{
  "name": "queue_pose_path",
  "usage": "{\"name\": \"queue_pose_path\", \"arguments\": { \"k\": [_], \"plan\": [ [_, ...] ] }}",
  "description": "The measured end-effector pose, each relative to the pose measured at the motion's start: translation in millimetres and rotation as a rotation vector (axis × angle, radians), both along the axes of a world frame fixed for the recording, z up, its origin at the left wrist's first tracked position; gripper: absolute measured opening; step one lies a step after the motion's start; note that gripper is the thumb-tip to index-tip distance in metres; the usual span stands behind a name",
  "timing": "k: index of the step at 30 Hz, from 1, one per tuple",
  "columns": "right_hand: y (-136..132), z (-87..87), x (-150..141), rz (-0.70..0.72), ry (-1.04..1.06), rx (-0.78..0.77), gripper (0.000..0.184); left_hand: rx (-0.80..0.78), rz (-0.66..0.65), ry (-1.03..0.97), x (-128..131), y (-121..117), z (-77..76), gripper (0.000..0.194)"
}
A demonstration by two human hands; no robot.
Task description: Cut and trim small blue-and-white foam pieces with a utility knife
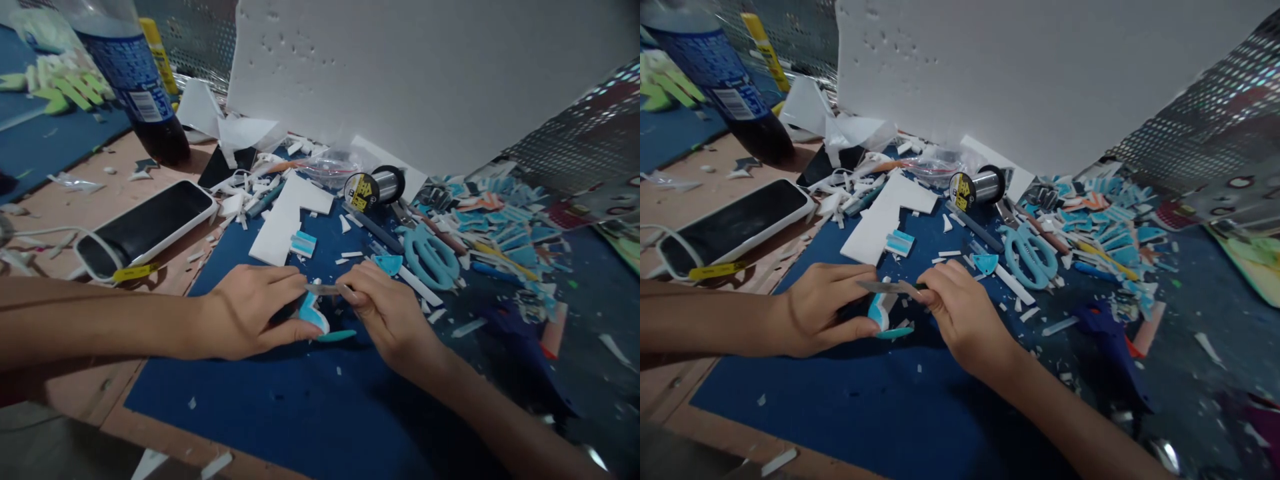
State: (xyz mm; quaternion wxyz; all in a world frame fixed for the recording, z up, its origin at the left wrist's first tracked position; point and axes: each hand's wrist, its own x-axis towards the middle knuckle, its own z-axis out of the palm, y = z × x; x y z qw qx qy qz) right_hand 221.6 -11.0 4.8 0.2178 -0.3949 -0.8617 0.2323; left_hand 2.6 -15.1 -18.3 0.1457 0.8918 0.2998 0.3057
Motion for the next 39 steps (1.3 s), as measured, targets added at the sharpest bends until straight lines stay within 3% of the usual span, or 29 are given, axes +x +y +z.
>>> {"name": "queue_pose_path", "arguments": {
  "k": [8, 39],
  "plan": [
    [-2, -1.8, -9, -0.011, 0.036, -0.015, 0.042, 0.063, -0.024, -0.163, 1, 0, -1.4, 0.038],
    [-5, -0.5, -10, -0.063, 0.043, 0.060, 0.043, -0.009, -0.066, -0.177, -1, -1, 3.7, 0.034]
  ]
}}
